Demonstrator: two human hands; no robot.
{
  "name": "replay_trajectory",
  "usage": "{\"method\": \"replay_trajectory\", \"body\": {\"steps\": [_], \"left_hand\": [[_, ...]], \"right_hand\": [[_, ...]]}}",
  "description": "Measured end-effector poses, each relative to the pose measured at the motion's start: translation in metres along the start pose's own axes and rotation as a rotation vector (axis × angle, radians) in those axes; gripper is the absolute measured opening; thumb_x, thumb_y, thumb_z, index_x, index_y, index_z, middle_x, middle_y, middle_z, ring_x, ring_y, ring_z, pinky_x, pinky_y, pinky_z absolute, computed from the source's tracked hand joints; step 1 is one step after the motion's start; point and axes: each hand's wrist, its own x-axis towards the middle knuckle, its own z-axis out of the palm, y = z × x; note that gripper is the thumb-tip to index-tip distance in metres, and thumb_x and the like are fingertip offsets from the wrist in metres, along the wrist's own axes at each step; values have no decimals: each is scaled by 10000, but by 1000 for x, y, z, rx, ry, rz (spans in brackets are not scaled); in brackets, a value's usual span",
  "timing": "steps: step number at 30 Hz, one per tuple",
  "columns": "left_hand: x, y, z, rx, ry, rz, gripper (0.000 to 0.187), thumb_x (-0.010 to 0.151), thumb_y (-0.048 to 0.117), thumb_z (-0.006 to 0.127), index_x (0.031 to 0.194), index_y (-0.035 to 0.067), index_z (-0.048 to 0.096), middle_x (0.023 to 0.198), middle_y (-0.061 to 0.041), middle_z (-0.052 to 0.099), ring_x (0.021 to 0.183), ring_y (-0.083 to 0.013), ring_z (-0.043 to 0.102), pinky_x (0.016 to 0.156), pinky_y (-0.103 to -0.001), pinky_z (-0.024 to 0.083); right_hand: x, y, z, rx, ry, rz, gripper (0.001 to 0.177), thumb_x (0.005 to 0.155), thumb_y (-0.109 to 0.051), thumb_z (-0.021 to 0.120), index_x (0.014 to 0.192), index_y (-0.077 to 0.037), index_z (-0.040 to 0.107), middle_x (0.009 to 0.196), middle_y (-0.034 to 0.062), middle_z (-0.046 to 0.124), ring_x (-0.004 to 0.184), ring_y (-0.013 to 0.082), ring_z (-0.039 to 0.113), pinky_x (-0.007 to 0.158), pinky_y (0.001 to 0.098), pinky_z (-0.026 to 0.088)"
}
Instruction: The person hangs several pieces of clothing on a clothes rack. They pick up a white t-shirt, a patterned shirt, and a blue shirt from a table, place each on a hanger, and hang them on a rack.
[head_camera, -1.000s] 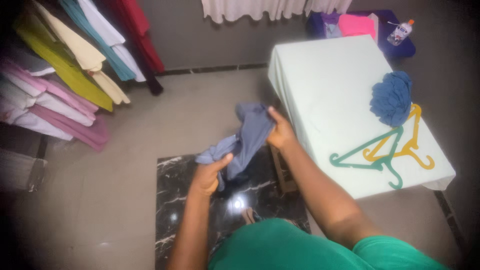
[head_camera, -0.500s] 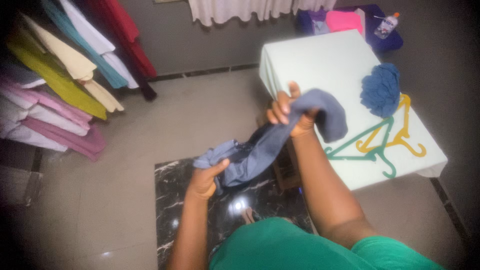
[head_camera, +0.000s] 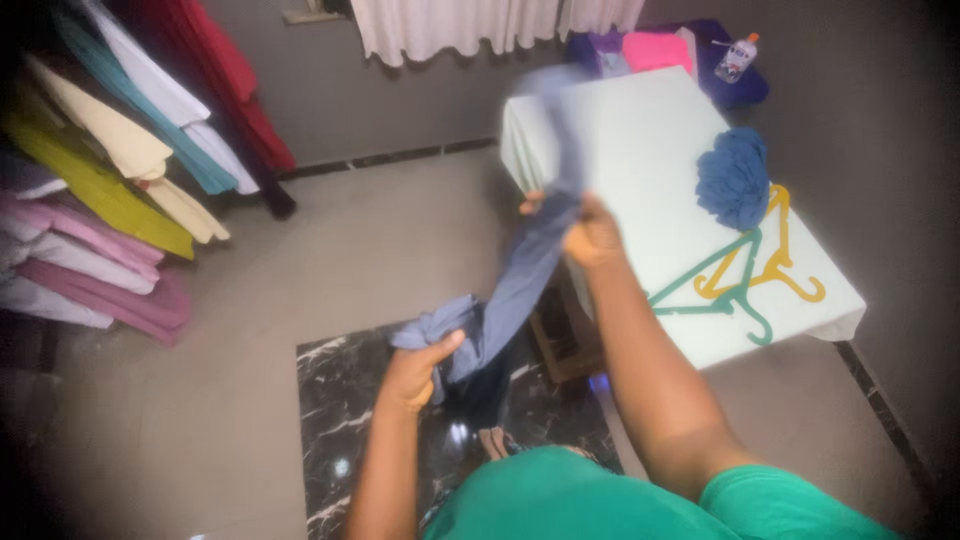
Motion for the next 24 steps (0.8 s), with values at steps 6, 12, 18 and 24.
{"method": "replay_trajectory", "body": {"steps": [6, 12, 18, 24], "left_hand": [[-2, 13, 2, -16, -46, 31, 514, 808, -22, 768, 1302, 11, 632, 1266, -72, 692, 1194, -221, 640, 1071, -386, 478], [-3, 5, 5, 26, -9, -22, 498, 796, -6, 776, 1278, 27, 659, 1244, -60, 709, 1172, -206, 655, 1062, -373, 479], [0, 7, -4, 50, 28, 27, 455, 814, 15, 794, 1252, 5, 671, 1215, -76, 709, 1142, -215, 661, 1055, -371, 485], [2, -6, -14, -19, 125, -9, 458, 817, 104, 791, 1251, 28, 669, 1203, -60, 719, 1124, -202, 666, 1029, -364, 497]], "right_hand": [[17, -3, -39, -688, -300, 226, 299, 1077, -243, 590, 1094, 13, 742, 948, 196, 759, 733, 238, 704, 731, 404, 555], [0, 3, -33, -535, 315, 269, 243, 969, -198, 681, 1183, -91, 727, 900, 95, 726, 629, 172, 668, 506, 368, 454], [1, 25, -25, -751, -175, 422, 230, 994, -211, 651, 1151, -71, 745, 814, 180, 755, 650, 235, 679, 615, 381, 540], [-8, 36, 10, -608, 255, 271, 264, 872, 9, 645, 1105, -53, 754, 992, 88, 734, 795, 134, 686, 635, 316, 523]]}}
